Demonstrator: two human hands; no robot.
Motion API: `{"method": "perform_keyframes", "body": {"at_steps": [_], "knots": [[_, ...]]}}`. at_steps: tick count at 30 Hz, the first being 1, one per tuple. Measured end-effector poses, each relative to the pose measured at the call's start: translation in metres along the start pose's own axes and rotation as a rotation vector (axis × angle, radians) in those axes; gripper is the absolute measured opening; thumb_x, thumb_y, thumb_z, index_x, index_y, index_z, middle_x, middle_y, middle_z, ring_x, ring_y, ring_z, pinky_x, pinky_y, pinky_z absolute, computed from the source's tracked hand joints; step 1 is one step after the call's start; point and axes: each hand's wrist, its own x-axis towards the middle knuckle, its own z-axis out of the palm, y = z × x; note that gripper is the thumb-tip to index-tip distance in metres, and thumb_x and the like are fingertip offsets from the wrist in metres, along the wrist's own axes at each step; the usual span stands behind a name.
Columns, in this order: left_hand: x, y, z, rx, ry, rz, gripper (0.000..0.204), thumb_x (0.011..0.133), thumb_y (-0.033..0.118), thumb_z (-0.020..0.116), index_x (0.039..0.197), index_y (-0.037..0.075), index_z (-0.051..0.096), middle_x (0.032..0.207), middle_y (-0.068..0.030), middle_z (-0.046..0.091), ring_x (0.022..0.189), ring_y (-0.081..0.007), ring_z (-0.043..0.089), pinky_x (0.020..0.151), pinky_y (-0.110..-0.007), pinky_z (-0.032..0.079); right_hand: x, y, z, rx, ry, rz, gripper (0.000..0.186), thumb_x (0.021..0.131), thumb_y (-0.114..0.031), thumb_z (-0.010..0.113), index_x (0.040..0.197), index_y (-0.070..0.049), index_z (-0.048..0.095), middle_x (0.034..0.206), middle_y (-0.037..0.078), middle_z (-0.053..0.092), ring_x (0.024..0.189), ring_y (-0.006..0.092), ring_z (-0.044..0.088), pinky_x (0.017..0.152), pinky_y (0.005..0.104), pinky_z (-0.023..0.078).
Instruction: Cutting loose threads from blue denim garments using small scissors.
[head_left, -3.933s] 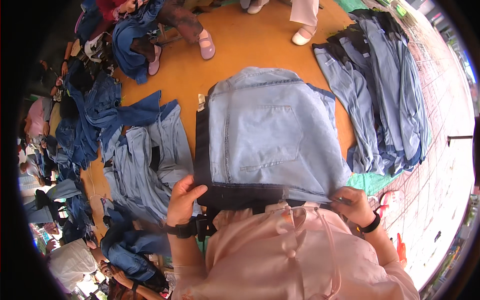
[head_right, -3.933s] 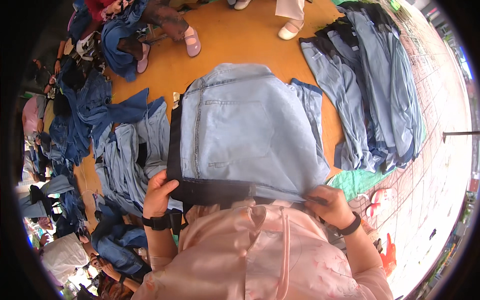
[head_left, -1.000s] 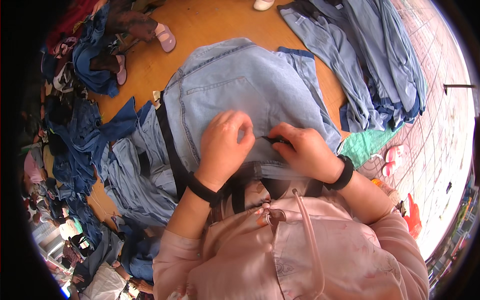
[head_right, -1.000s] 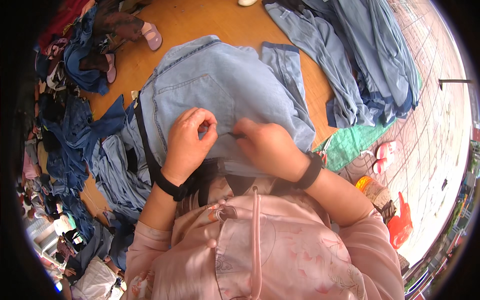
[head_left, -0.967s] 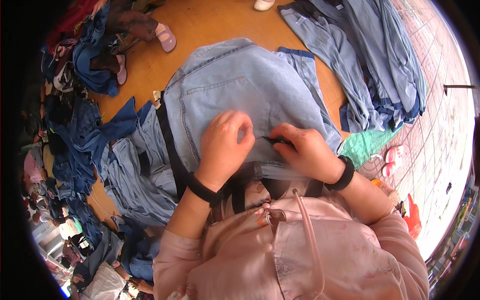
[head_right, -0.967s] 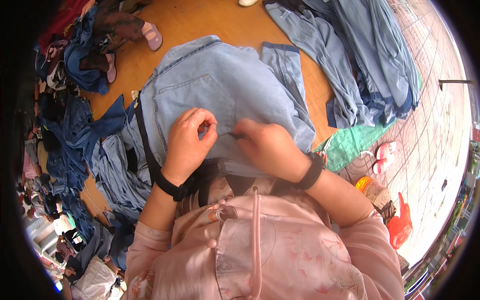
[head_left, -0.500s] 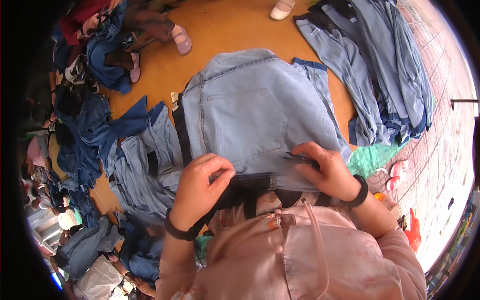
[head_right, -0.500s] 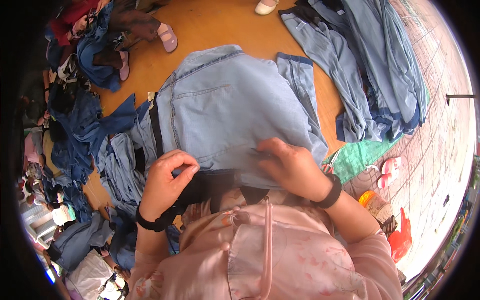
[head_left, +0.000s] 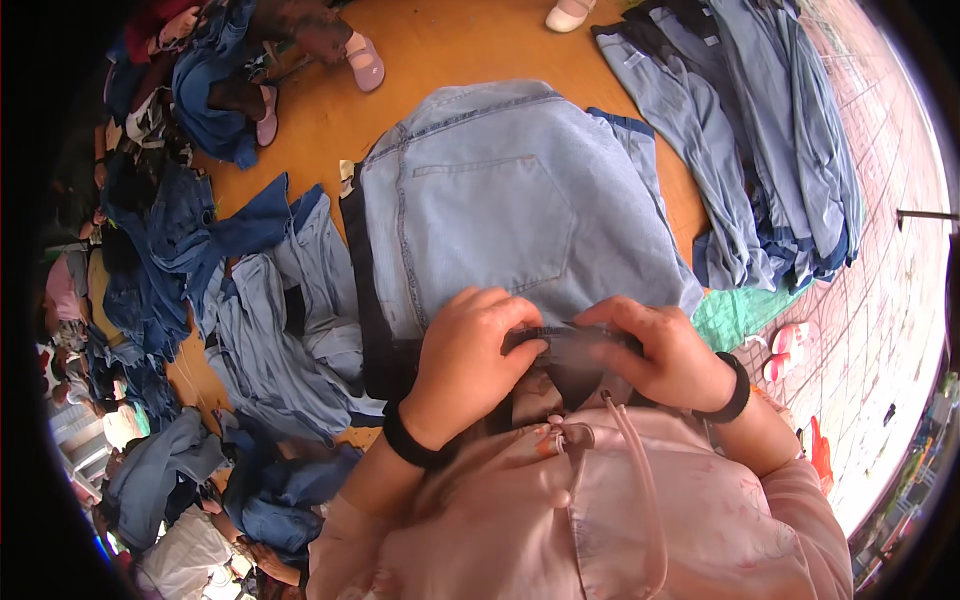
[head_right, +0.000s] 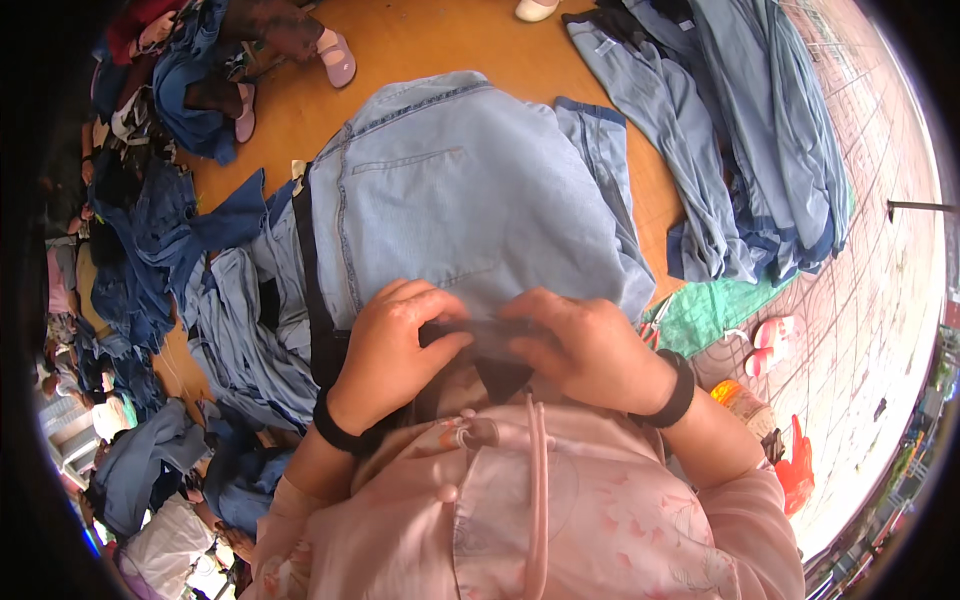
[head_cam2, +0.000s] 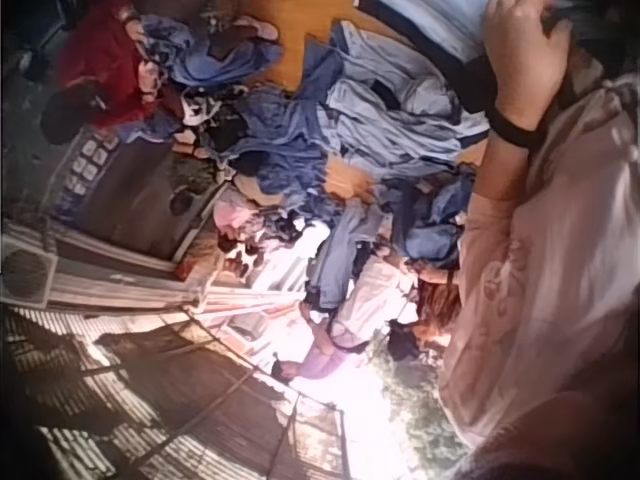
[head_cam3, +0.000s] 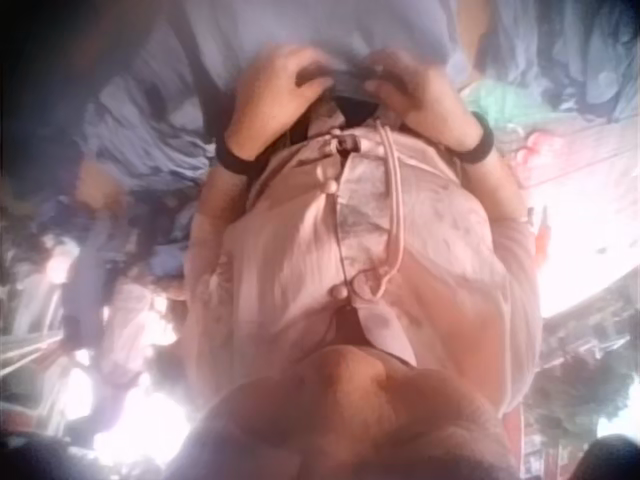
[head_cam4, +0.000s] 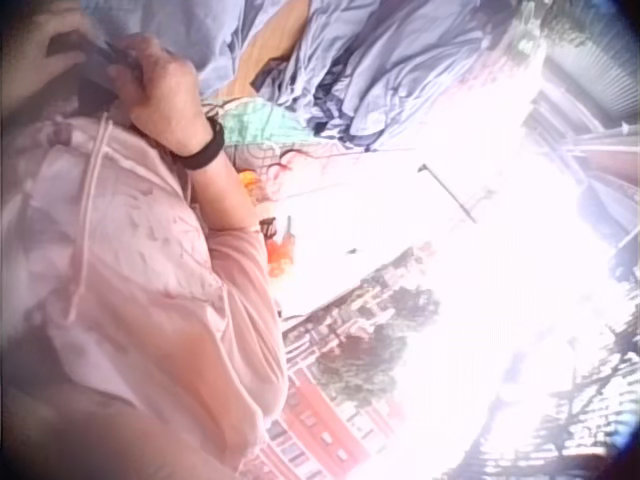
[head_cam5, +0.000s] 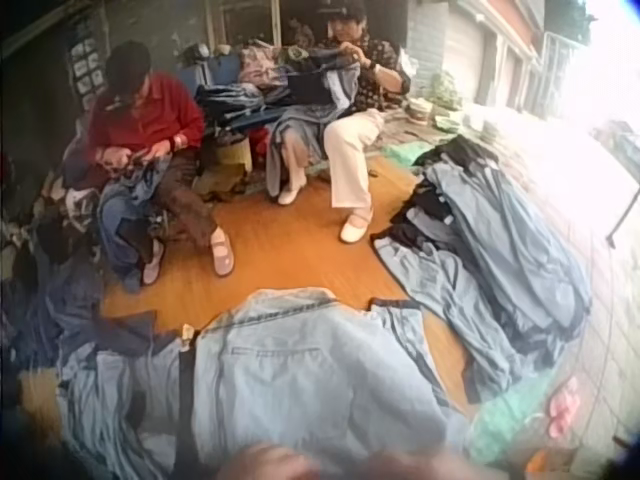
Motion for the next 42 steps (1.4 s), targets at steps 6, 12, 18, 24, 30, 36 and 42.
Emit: {"method": "perform_keyframes", "body": {"at_steps": [6, 12, 18, 24, 30, 36, 42], "knots": [[-0.001, -0.002, 0.003, -0.188, 0.075, 0.003, 0.012, 0.071, 0.006, 0.072, 0.079, 0.006, 0.063, 0.075, -0.0055, 0.060, 0.077, -0.0255, 0.057, 0.070, -0.037, 0.044, 0.007, 0.003, 0.000, -0.036, -0.063, -0.065, 0.025, 0.086, -0.004, 0.064, 0.111, 0.000, 0.062, 0.092, 0.015, 0.067, 0.082, 0.0262, 0.068, 0.071, 0.0322, 0.052], [-0.002, -0.001, 0.003, -0.171, 0.085, -0.001, 0.013, 0.071, 0.005, 0.073, 0.079, 0.003, 0.063, 0.076, -0.0082, 0.060, 0.077, -0.0246, 0.058, 0.070, -0.035, 0.046, 0.009, 0.004, 0.004, -0.020, -0.060, -0.099, 0.024, 0.086, -0.003, 0.063, 0.110, 0.000, 0.062, 0.094, 0.015, 0.068, 0.085, 0.0279, 0.068, 0.074, 0.0327, 0.052], [0.002, -0.003, 0.002, -0.177, 0.076, -0.003, 0.014, 0.070, 0.006, 0.073, 0.079, 0.002, 0.063, 0.075, -0.0079, 0.059, 0.077, -0.0244, 0.058, 0.071, -0.035, 0.046, 0.011, 0.003, 0.005, 0.067, -0.051, -0.052, 0.022, 0.086, -0.002, 0.063, 0.108, 0.001, 0.063, 0.094, 0.015, 0.068, 0.084, 0.0274, 0.069, 0.073, 0.0318, 0.052], [-0.002, -0.010, 0.002, -0.190, 0.039, -0.001, 0.012, 0.073, 0.009, 0.073, 0.081, 0.004, 0.065, 0.079, -0.0082, 0.062, 0.079, -0.0257, 0.059, 0.072, -0.036, 0.046, 0.013, 0.000, 0.000, 0.056, -0.004, 0.001, 0.022, 0.086, -0.001, 0.063, 0.108, 0.002, 0.063, 0.086, 0.013, 0.068, 0.078, 0.0172, 0.067, 0.070, 0.0279, 0.051], [-0.011, -0.020, -0.017, -0.536, -0.230, 0.111, 0.014, 0.089, 0.011, 0.062, 0.098, 0.005, 0.070, 0.087, -0.0056, 0.069, 0.084, -0.0194, 0.064, 0.076, -0.030, 0.048, 0.004, 0.008, -0.003, 0.083, 0.050, 0.125, 0.026, 0.087, -0.007, 0.064, 0.112, -0.003, 0.062, 0.073, 0.009, 0.063, 0.063, 0.0131, 0.059, 0.061, 0.0281, 0.047], [-0.015, -0.051, -0.059, -0.531, 0.306, -0.241, 0.017, 0.089, 0.009, 0.063, 0.104, 0.002, 0.067, 0.083, -0.0041, 0.067, 0.075, -0.0108, 0.062, 0.070, -0.025, 0.049, 0.007, 0.018, 0.001, 0.106, 0.120, 0.126, 0.033, 0.086, -0.008, 0.066, 0.118, -0.003, 0.059, 0.071, 0.006, 0.063, 0.062, 0.0109, 0.057, 0.059, 0.0267, 0.047], [-0.011, -0.103, -0.057, 0.071, 0.768, -0.325, 0.057, 0.079, 0.008, 0.074, 0.130, 0.001, 0.049, 0.095, -0.0076, 0.065, 0.085, -0.0141, 0.062, 0.076, -0.026, 0.050, 0.016, 0.017, -0.003, 0.018, 0.017, -0.024, 0.033, 0.084, -0.007, 0.070, 0.116, -0.003, 0.063, 0.087, 0.014, 0.068, 0.072, 0.0220, 0.066, 0.067, 0.0300, 0.051]]}}
